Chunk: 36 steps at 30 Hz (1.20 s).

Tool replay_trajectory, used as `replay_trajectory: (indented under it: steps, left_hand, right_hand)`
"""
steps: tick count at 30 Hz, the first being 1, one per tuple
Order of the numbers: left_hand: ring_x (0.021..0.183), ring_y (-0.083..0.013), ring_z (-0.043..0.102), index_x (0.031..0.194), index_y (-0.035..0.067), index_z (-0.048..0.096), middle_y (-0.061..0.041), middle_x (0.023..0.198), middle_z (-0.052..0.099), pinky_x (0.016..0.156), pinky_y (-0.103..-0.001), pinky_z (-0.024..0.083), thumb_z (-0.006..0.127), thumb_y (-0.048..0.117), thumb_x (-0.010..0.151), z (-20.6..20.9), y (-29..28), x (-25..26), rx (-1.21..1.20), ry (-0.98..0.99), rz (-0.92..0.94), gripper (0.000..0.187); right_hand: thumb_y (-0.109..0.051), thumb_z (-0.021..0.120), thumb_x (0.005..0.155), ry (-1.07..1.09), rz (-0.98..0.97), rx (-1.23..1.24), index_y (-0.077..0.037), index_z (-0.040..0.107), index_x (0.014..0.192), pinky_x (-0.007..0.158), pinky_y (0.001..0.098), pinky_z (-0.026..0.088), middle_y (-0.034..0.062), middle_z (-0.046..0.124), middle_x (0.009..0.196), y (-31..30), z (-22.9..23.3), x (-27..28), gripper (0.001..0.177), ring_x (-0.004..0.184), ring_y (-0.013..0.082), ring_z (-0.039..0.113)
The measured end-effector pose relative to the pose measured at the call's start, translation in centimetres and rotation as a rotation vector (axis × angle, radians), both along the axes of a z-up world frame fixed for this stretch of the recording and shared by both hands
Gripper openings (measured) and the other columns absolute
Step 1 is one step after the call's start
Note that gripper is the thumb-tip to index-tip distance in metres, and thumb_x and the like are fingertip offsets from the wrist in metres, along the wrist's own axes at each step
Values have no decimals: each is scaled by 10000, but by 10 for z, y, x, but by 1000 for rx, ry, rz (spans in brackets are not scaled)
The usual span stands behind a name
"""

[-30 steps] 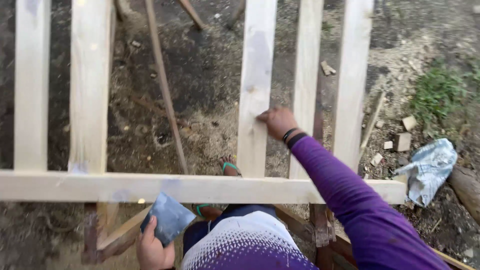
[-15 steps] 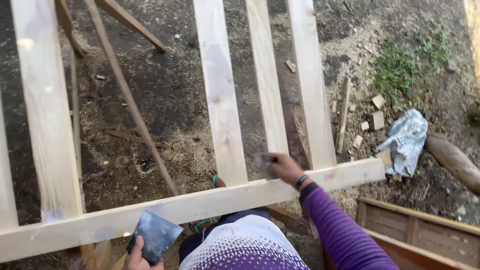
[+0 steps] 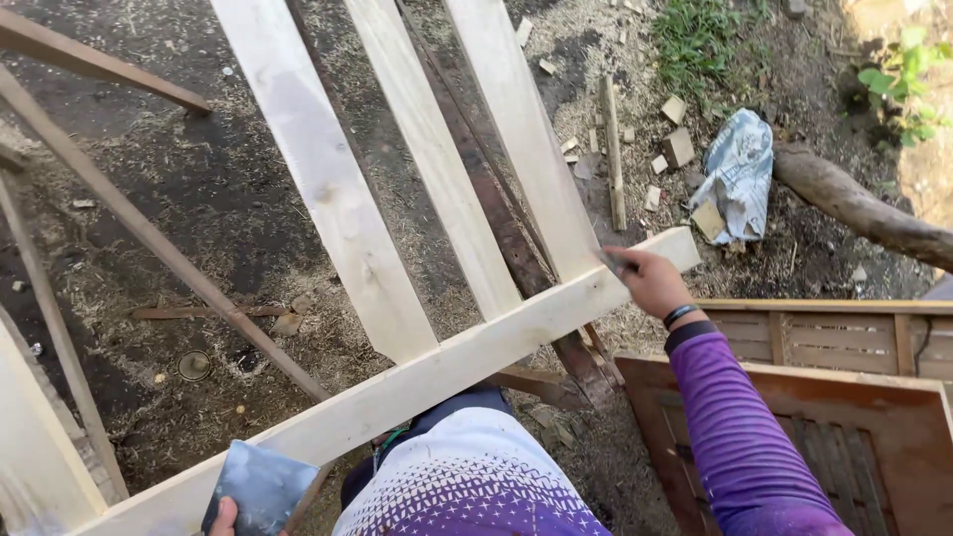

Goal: Sanding a wooden frame with sandpaper.

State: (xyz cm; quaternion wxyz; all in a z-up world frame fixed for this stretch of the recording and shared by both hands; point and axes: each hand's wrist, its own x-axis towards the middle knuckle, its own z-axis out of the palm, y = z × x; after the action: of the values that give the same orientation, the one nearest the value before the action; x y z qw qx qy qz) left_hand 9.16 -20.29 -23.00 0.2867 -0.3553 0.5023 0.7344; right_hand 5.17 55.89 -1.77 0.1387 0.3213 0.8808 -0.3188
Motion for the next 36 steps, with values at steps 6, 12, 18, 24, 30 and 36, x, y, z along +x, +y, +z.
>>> replay_trajectory:
  steps: [6, 12, 18, 24, 30, 36]
  left_hand:
    - [551, -288, 661, 1584, 171, 397, -178, 1169, 681, 410, -421, 549, 449, 575, 1032, 5, 8, -25, -56, -53, -85, 685]
    - [791, -203, 740, 1592, 149, 402, -90, 1285, 665, 590, -383, 624, 486, 462, 1045, 38, 40, -41, -26, -63, 76, 636]
    - [606, -284, 684, 1526, 148, 462, -169, 1112, 694, 437, -431, 560, 452, 581, 1030, 2, 21, -60, -44, -58, -163, 658]
    - [556, -296, 647, 1547, 210, 430, -139, 1127, 702, 410, -438, 524, 417, 592, 1013, -7, 10, -53, -103, -92, -129, 656]
    - [521, -308, 632, 1545, 235, 421, -146, 1087, 707, 407, -455, 532, 391, 621, 1002, -9, -9, -64, -106, -112, -186, 666]
    - [518, -300, 640, 1539, 282, 404, -110, 1071, 713, 405, -451, 532, 379, 648, 980, -12, -15, -74, -88, -147, -201, 669]
  right_hand:
    - [-60, 620, 889, 45, 545, 557, -281, 677, 1329, 1037, 415, 454, -31, 698, 1312, -29, -23, 53, 496, 1182, 198, 625]
    - [-53, 644, 816, 192, 488, 599, -188, 626, 1390, 1078, 438, 423, 3, 611, 1438, -51, -66, 76, 590, 1294, 236, 546]
    - [-56, 643, 779, -51, 431, 621, -193, 598, 1405, 982, 434, 449, 14, 599, 1417, -80, -41, 70, 643, 1221, 258, 539]
    - [-102, 552, 938, -247, 21, 315, -262, 606, 1435, 960, 434, 543, 94, 712, 1209, -38, -44, 60, 525, 1029, 248, 664]
    - [-182, 572, 979, -328, -145, 342, -257, 636, 1411, 1020, 431, 505, 66, 691, 1293, -69, -51, 26, 443, 1111, 261, 633]
    - [-58, 597, 842, -225, 289, 487, -257, 633, 1397, 1036, 381, 450, -57, 630, 1400, -69, -38, 59, 590, 1173, 223, 576]
